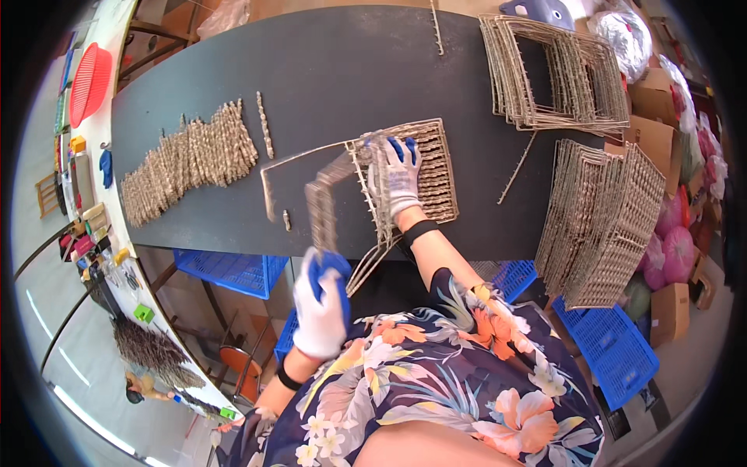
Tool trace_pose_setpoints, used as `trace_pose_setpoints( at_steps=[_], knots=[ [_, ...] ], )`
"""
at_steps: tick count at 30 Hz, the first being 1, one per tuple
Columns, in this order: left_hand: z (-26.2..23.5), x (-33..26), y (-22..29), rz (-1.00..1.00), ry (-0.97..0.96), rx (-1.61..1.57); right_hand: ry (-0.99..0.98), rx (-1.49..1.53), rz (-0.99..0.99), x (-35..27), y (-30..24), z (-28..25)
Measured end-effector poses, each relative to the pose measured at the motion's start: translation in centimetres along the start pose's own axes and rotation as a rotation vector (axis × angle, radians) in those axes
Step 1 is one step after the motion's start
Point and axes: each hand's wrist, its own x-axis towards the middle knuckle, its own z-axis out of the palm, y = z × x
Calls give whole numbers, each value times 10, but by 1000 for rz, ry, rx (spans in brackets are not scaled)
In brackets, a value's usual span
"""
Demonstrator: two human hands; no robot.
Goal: Assembling a woven basket by inserting wooden sticks into a wire frame and adjusting the structure.
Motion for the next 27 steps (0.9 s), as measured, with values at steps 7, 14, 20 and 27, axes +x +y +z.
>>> trace_pose_setpoints(
  at_steps=[7, 14, 20, 27],
  knots=[
    [-13, 87, -130, -924, -87, -640, 33, 140, 12, 6, -3, -8],
    [-27, 88, -110, -289, 138, 659, 59, 111, 0, 5, -3, -8],
    [39, 150, -55, 704, -86, 848, -48, 108, 7, 3, -2, -7],
    [129, 254, -65, 83, -842, 883, 46, 119, 4, 1, -2, 1]
  ],
)
